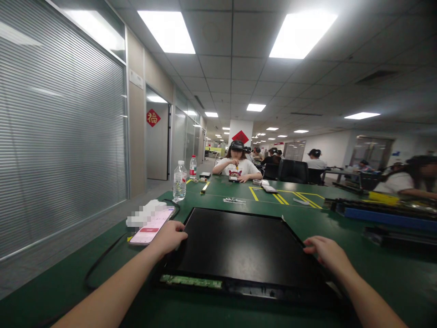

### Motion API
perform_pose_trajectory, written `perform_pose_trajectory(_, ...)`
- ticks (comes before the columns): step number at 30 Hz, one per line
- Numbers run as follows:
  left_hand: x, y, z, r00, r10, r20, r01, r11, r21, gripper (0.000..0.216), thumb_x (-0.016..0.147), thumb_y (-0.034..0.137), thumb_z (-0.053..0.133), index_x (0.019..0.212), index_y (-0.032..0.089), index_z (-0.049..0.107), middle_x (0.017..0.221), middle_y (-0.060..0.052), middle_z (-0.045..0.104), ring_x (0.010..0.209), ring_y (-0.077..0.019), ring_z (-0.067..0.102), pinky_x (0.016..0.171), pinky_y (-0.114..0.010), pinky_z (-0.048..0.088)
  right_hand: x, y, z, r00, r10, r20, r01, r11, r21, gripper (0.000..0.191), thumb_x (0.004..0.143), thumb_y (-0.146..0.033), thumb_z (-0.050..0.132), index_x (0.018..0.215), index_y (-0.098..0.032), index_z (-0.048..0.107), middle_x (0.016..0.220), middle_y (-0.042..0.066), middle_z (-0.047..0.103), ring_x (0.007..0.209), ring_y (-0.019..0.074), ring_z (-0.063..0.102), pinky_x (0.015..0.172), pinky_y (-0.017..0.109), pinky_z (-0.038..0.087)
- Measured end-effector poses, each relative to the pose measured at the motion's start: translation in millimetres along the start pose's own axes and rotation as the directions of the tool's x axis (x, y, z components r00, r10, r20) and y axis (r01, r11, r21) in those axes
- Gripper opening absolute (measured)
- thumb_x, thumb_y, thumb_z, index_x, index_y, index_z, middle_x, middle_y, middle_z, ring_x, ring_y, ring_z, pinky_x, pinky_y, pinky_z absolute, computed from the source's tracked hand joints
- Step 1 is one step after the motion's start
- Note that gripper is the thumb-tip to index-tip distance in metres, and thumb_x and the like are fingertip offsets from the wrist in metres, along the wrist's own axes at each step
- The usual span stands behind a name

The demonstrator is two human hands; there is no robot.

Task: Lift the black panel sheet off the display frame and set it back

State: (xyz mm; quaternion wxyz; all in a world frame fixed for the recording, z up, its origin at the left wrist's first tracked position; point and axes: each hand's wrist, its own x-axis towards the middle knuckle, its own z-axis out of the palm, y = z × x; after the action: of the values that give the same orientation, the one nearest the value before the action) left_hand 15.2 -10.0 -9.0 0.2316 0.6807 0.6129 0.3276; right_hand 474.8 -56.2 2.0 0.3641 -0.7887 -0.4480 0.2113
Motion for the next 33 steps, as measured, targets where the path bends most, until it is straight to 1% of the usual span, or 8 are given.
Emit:
perform_pose_trajectory(10, 2.1, -2.4, 1.1, 0.999, 0.030, 0.014, -0.031, 0.994, 0.101, 0.014, 0.062, 0.020, 0.054, 0.066, 0.015, 0.066, 0.070, -0.004, 0.066, 0.074, -0.0207, 0.062, 0.066, -0.027, 0.044, 1.5, 2.1, 0.4, 1.000, -0.011, 0.015, 0.011, 1.000, -0.016, 0.030, 0.067, -0.035, 0.046, 0.082, -0.017, 0.065, 0.075, 0.007, 0.071, 0.058, 0.0173, 0.059, 0.048, 0.027, 0.039)
perform_pose_trajectory(13, 2.5, -0.8, 2.0, 0.998, 0.056, 0.003, -0.056, 0.991, 0.121, 0.024, 0.063, 0.020, 0.055, 0.082, 0.014, 0.068, 0.087, -0.007, 0.067, 0.090, -0.0235, 0.060, 0.075, -0.029, 0.044, 2.7, 3.3, 0.6, 1.000, -0.026, 0.010, 0.026, 0.998, -0.061, 0.029, 0.068, -0.035, 0.046, 0.081, -0.019, 0.065, 0.075, 0.006, 0.072, 0.065, 0.0187, 0.061, 0.052, 0.027, 0.040)
perform_pose_trajectory(15, 1.7, 1.2, 1.9, 0.995, 0.096, -0.024, -0.091, 0.984, 0.153, 0.038, 0.064, 0.023, 0.056, 0.100, 0.014, 0.065, 0.104, -0.010, 0.063, 0.102, -0.0250, 0.055, 0.084, -0.031, 0.042, 2.0, 2.8, 0.8, 0.999, -0.042, -0.011, 0.041, 0.994, -0.106, 0.028, 0.069, -0.035, 0.046, 0.080, -0.020, 0.066, 0.074, 0.005, 0.072, 0.069, 0.0193, 0.062, 0.055, 0.027, 0.040)
perform_pose_trajectory(17, -0.6, 3.3, 0.5, 0.990, 0.136, -0.029, -0.128, 0.970, 0.207, 0.047, 0.066, 0.027, 0.056, 0.111, 0.013, 0.060, 0.115, -0.013, 0.057, 0.107, -0.0257, 0.053, 0.089, -0.033, 0.040, 0.3, 1.6, 1.0, 0.998, -0.059, -0.036, 0.053, 0.988, -0.147, 0.026, 0.069, -0.034, 0.047, 0.078, -0.020, 0.067, 0.073, 0.004, 0.072, 0.071, 0.0194, 0.062, 0.058, 0.027, 0.040)
perform_pose_trajectory(22, -9.2, 8.2, -8.9, 0.977, 0.199, 0.076, -0.213, 0.920, 0.329, 0.042, 0.070, 0.034, 0.055, 0.107, 0.016, 0.063, 0.112, -0.011, 0.058, 0.100, -0.0245, 0.056, 0.091, -0.034, 0.040, -1.2, 1.3, 2.2, 0.997, -0.063, -0.039, 0.056, 0.985, -0.161, 0.027, 0.069, -0.035, 0.047, 0.078, -0.020, 0.068, 0.074, 0.004, 0.072, 0.066, 0.0189, 0.062, 0.055, 0.027, 0.040)
perform_pose_trajectory(25, -12.7, 11.3, -14.6, 0.965, 0.242, 0.104, -0.263, 0.897, 0.354, 0.040, 0.070, 0.036, 0.057, 0.106, 0.019, 0.063, 0.109, -0.009, 0.061, 0.101, -0.0245, 0.055, 0.091, -0.034, 0.040, 0.0, 2.3, 2.3, 0.996, -0.082, -0.048, 0.073, 0.983, -0.170, 0.026, 0.068, -0.035, 0.049, 0.077, -0.021, 0.069, 0.073, 0.004, 0.072, 0.068, 0.0190, 0.063, 0.056, 0.027, 0.041)
perform_pose_trajectory(30, -17.9, 17.8, -19.2, 0.930, 0.302, 0.207, -0.349, 0.903, 0.251, 0.044, 0.067, 0.036, 0.061, 0.109, 0.022, 0.061, 0.115, -0.006, 0.058, 0.106, -0.0228, 0.053, 0.093, -0.033, 0.039, -3.3, -1.3, 1.0, 0.996, -0.080, -0.049, 0.070, 0.982, -0.177, 0.026, 0.069, -0.035, 0.049, 0.077, -0.021, 0.069, 0.072, 0.004, 0.072, 0.064, 0.0185, 0.062, 0.055, 0.027, 0.041)
perform_pose_trajectory(33, -21.5, 22.1, -20.4, 0.884, 0.346, 0.315, -0.408, 0.899, 0.161, 0.049, 0.064, 0.037, 0.066, 0.111, 0.026, 0.059, 0.119, -0.003, 0.056, 0.109, -0.0222, 0.051, 0.096, -0.032, 0.037, -5.8, -3.7, 0.5, 0.996, -0.081, -0.042, 0.073, 0.981, -0.178, 0.025, 0.069, -0.033, 0.049, 0.077, -0.021, 0.069, 0.072, 0.004, 0.072, 0.068, 0.0185, 0.063, 0.057, 0.026, 0.042)
